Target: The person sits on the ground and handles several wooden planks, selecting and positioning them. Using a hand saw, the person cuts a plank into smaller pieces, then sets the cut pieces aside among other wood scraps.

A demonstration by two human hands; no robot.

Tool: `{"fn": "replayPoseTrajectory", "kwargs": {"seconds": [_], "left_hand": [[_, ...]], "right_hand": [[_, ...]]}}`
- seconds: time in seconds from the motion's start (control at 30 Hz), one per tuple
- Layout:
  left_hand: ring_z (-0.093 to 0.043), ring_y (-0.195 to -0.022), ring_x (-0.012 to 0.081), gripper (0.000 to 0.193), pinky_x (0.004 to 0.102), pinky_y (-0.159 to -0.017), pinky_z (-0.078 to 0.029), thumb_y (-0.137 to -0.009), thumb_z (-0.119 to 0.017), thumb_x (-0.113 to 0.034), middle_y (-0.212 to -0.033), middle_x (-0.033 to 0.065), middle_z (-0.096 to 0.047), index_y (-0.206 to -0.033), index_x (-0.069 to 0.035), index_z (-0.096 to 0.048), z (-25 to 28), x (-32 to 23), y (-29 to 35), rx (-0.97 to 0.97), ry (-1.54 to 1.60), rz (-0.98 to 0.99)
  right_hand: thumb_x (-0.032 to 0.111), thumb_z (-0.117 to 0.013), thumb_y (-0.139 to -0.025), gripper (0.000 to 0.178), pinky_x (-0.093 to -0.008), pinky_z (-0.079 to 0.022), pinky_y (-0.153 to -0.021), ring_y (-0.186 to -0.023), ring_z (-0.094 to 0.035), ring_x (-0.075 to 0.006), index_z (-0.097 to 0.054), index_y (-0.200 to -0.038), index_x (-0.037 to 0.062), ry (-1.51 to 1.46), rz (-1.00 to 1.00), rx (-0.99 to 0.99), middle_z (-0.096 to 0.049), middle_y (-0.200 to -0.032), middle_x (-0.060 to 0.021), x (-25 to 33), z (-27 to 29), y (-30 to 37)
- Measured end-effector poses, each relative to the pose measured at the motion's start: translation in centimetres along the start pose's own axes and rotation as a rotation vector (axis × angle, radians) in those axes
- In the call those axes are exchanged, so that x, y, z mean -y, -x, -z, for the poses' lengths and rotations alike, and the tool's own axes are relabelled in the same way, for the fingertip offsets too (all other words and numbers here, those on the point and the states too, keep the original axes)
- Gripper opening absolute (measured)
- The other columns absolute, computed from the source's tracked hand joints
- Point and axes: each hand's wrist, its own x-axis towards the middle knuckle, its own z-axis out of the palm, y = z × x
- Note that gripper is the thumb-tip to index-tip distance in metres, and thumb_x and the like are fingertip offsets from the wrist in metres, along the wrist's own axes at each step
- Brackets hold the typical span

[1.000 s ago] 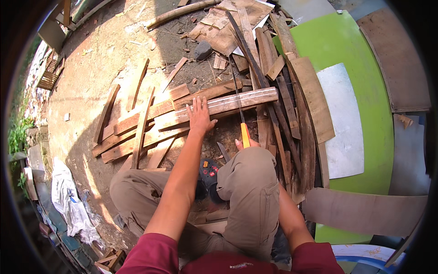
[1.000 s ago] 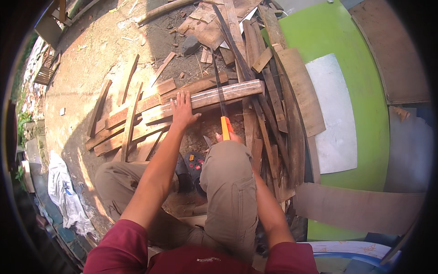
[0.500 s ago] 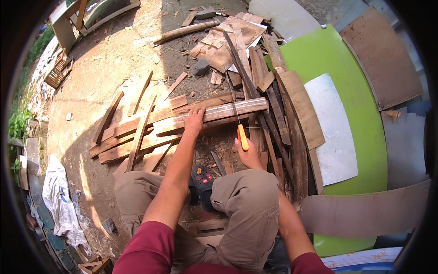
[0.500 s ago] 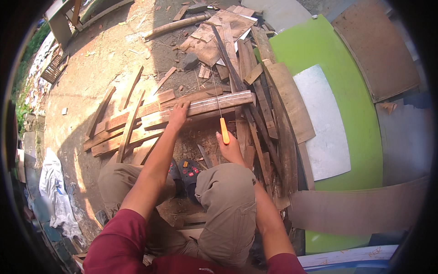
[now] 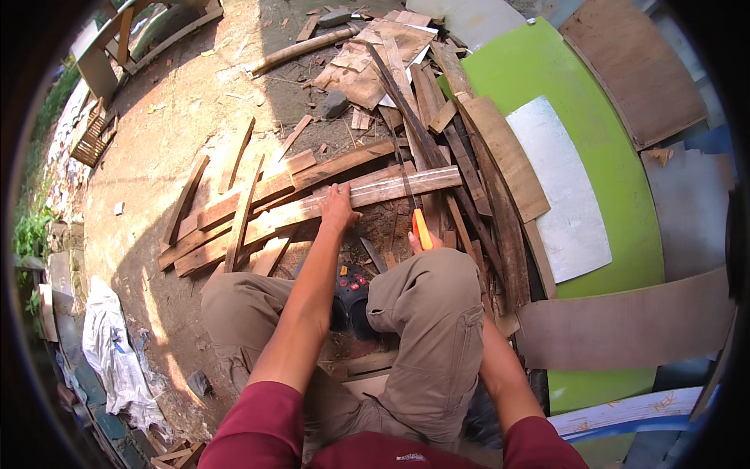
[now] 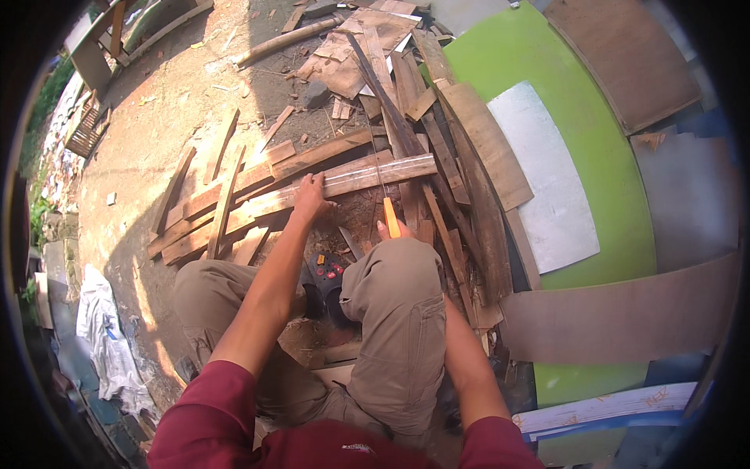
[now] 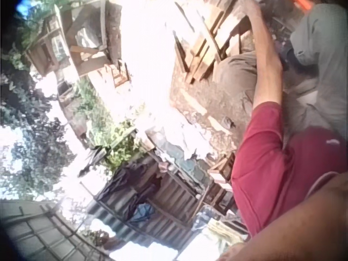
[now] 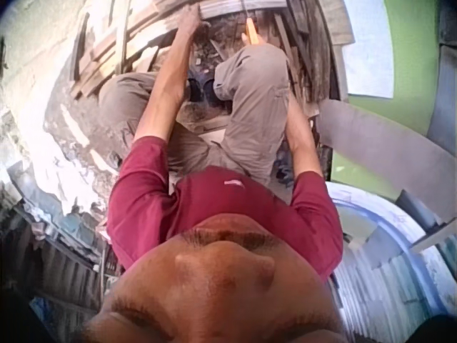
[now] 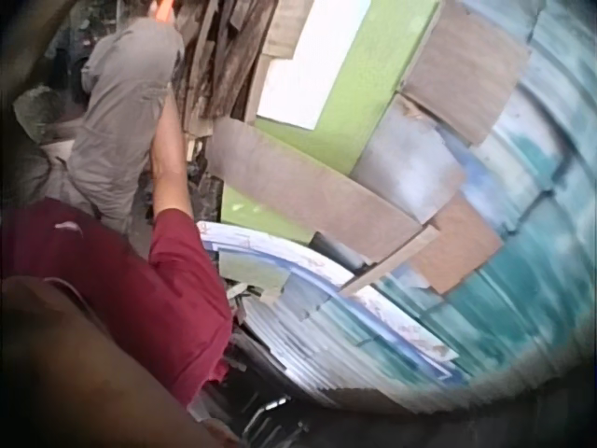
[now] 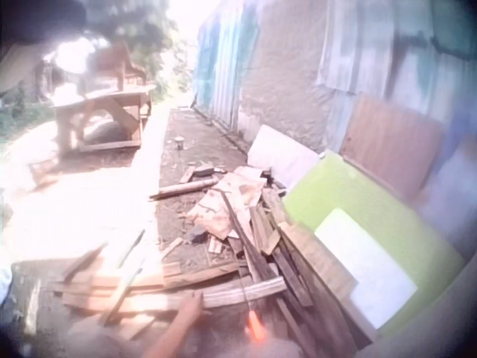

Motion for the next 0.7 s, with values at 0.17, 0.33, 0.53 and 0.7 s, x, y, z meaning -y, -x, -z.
{"fn": "replayPoseTrajectory", "kwargs": {"seconds": [0.17, 0.33, 0.53, 0.7], "left_hand": [[-0.052, -0.136, 0.0336, 0.08, 0.0579, -0.116, -0.035, -0.079, -0.08, -0.051, -0.145, 0.0218, -0.056, -0.144, -0.01, -0.055, 9.2, 0.5, 1.7, 0.308, -0.06, 0.047], [-0.061, -0.125, 0.037, 0.071, 0.0427, -0.106, -0.048, -0.088, -0.07, -0.055, -0.136, 0.0202, -0.063, -0.137, -0.003, -0.062, 21.9, -2.0, 4.7, 0.207, -0.179, -0.197], [-0.061, -0.126, 0.0337, 0.07, 0.0432, -0.105, -0.051, -0.096, -0.064, -0.056, -0.135, 0.0203, -0.063, -0.14, -0.003, -0.055, 32.9, -7.9, 11.0, 0.062, -0.109, -0.423], [-0.063, -0.123, 0.0336, 0.071, 0.044, -0.102, -0.052, -0.094, -0.064, -0.059, -0.131, 0.0204, -0.065, -0.14, -0.005, -0.057, 32.4, -10.9, 15.5, 0.139, -0.094, -0.518]], "right_hand": [[0.044, -0.071, -0.096, 0.039, -0.0335, -0.04, -0.056, -0.063, -0.048, -0.0109, -0.065, -0.094, 0.0049, -0.109, 0.001, 0.094, -0.056, -0.071, 0.0004, 0.9, 1.4, -0.2], [0.045, -0.071, -0.096, 0.041, -0.0345, -0.041, -0.057, -0.064, -0.049, -0.0119, -0.066, -0.093, 0.0043, -0.026, -0.05, 0.353, -0.056, -0.071, -0.0008, 2.4, 3.7, -0.6], [0.047, -0.071, -0.095, 0.044, -0.0356, -0.042, -0.058, -0.065, -0.05, -0.0131, -0.067, -0.091, 0.0036, 0.118, -0.045, 0.632, -0.057, -0.071, -0.0022, 3.7, 5.1, -2.0], [0.049, -0.071, -0.094, 0.046, -0.0365, -0.043, -0.059, -0.066, -0.051, -0.0141, -0.067, -0.089, 0.003, 0.196, -0.052, 0.747, -0.058, -0.071, -0.0034, 4.3, 5.1, -2.9]]}}
